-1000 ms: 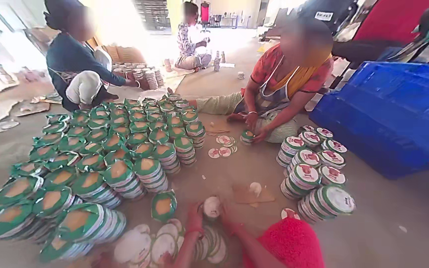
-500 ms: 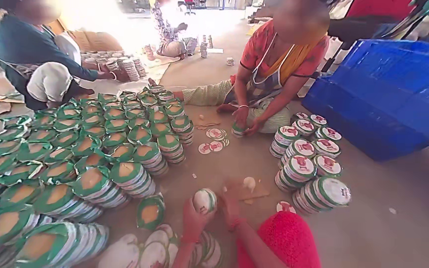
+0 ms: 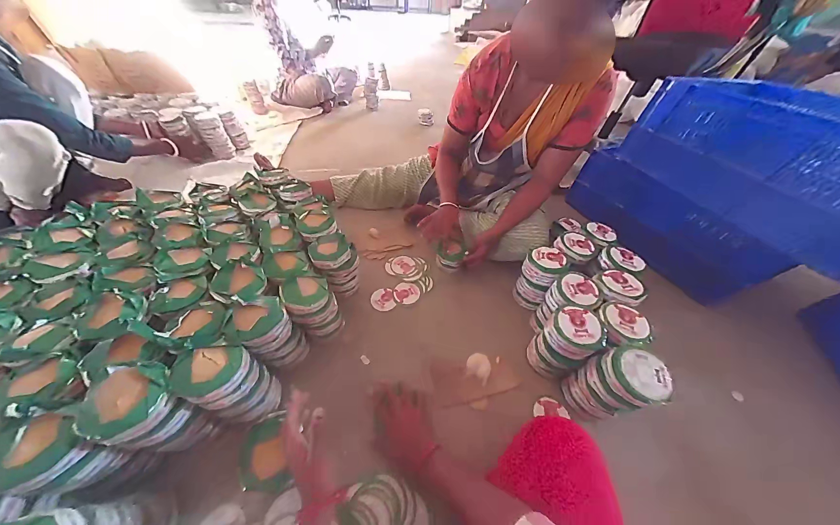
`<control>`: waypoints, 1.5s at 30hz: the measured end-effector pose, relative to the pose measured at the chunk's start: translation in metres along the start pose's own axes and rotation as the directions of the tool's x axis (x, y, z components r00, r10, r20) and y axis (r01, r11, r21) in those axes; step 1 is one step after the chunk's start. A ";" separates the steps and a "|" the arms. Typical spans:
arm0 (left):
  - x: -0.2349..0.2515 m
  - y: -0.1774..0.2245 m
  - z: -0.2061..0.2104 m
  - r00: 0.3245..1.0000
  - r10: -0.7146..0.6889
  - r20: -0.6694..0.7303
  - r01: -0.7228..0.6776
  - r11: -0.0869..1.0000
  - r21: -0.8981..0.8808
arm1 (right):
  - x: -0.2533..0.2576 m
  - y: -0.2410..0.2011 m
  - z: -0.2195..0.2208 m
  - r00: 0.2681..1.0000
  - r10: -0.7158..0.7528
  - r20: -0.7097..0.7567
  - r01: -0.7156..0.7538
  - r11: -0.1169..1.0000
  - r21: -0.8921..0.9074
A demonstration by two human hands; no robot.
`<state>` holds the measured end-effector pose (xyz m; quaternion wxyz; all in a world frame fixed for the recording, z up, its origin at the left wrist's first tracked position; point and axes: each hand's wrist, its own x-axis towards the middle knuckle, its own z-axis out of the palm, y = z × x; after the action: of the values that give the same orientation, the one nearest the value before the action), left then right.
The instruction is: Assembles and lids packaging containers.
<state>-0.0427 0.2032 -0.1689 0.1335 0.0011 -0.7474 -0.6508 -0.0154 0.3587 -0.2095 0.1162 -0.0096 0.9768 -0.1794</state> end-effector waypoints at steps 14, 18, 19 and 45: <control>0.016 0.021 -0.026 0.993 0.027 0.114 -0.046 0.985 0.167 | 0.055 0.067 -0.110 0.906 0.301 -0.298 -0.285 0.954 0.096; 0.043 0.010 -0.091 0.969 -0.096 0.229 -0.086 0.736 0.672 | -0.027 0.069 -0.115 0.904 0.406 -0.133 -0.399 0.914 0.071; 0.046 0.002 -0.104 0.946 -0.241 0.216 0.016 0.703 0.711 | -0.046 0.074 -0.112 0.896 0.440 -0.059 -0.439 0.898 0.034; 0.015 0.022 -0.061 0.830 -0.558 0.019 0.446 0.683 0.579 | -0.067 0.080 -0.100 0.904 0.426 -0.035 -0.412 0.889 0.200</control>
<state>-0.0413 0.1446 -0.1370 -0.1303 0.1819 -0.8818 -0.4151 0.0289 0.4725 -0.1318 0.1142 0.2194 0.9383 -0.2416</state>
